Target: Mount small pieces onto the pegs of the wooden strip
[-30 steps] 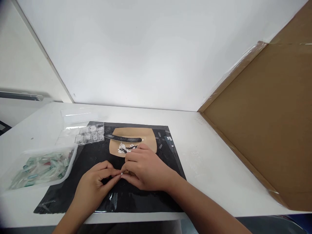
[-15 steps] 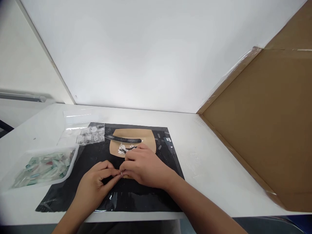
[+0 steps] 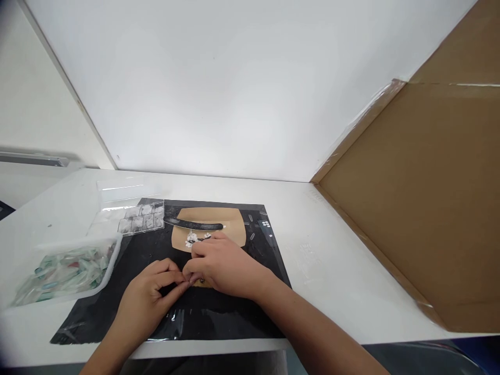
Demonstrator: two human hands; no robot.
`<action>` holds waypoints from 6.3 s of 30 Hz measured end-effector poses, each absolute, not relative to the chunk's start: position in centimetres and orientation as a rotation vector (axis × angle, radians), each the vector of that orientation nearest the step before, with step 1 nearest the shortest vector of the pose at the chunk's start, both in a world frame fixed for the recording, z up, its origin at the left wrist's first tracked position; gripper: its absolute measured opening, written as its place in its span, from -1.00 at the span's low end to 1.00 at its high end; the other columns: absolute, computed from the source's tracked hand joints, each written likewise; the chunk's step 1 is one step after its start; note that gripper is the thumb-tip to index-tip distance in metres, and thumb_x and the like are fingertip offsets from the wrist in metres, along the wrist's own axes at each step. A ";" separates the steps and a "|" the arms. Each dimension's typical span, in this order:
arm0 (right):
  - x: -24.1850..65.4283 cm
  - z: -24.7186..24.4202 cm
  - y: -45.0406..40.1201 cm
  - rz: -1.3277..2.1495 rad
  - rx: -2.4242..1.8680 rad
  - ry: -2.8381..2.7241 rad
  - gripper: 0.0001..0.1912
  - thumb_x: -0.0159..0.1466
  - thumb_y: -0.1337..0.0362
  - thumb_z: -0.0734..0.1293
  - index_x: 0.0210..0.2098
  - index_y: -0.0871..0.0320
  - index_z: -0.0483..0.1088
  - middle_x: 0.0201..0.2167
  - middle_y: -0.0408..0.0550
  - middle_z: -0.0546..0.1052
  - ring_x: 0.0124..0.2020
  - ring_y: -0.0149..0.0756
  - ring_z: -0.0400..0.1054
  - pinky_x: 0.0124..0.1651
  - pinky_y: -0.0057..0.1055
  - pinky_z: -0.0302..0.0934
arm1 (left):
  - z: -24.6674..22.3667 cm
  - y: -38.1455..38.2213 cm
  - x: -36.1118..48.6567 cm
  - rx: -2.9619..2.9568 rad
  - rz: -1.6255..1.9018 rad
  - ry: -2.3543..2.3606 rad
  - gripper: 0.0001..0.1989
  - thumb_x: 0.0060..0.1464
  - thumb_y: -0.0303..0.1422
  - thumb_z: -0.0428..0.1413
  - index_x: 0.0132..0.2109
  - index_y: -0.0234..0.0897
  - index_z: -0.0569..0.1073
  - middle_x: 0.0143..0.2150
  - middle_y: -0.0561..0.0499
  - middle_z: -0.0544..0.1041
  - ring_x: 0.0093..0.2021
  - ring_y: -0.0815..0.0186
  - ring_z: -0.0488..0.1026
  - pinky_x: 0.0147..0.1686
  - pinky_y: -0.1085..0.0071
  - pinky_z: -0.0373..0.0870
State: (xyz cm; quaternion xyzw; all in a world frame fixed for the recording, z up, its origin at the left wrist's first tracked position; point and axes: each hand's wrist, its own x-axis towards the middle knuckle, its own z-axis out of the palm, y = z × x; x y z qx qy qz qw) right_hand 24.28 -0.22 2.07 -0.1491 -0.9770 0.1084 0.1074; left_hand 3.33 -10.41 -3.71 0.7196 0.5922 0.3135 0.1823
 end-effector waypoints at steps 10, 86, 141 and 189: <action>24.3 2.6 -0.5 0.312 -0.416 -2.900 -0.85 0.49 0.32 0.31 -0.11 0.05 0.55 -0.23 -0.13 0.46 -0.24 -0.34 0.29 -0.01 -0.30 -0.01 | -3.6 -10.5 3.5 2.084 0.895 1.684 -0.81 0.34 -0.28 0.18 -0.25 -0.08 0.66 -0.28 0.03 0.55 -0.24 0.25 0.48 -0.23 0.35 0.36; 27.9 2.9 2.2 1.371 -0.720 -1.707 -0.86 0.46 0.19 0.40 -0.07 0.06 0.58 -0.31 -0.13 0.56 -0.27 -0.41 0.48 -0.14 -0.44 0.45 | 1.7 -2.4 6.1 2.134 1.672 1.028 -0.84 0.19 -0.50 0.34 -0.09 -0.25 0.64 -0.17 0.04 0.35 -0.47 0.57 0.37 -0.56 0.55 0.39; 27.5 2.9 1.2 1.165 -0.630 -2.072 -0.95 0.48 0.28 0.33 -0.12 0.10 0.45 -0.30 -0.11 0.61 -0.28 -0.35 0.51 -0.17 -0.34 0.42 | 1.7 -2.2 4.5 2.724 1.314 1.077 -0.85 0.28 -0.52 0.16 -0.03 -0.27 0.47 -0.15 -0.07 0.46 -0.25 0.33 0.50 -0.31 0.43 0.51; 26.7 1.8 1.5 -0.034 -0.587 -2.226 -0.83 0.40 0.47 0.34 -0.20 0.10 0.27 -0.34 -0.16 0.57 -0.33 -0.35 0.47 -0.14 -0.28 0.22 | 2.2 -2.8 6.1 1.754 1.169 1.235 -0.88 0.28 -0.36 0.18 -0.18 -0.23 0.63 -0.34 0.03 0.53 -0.44 0.44 0.41 -0.56 0.61 0.38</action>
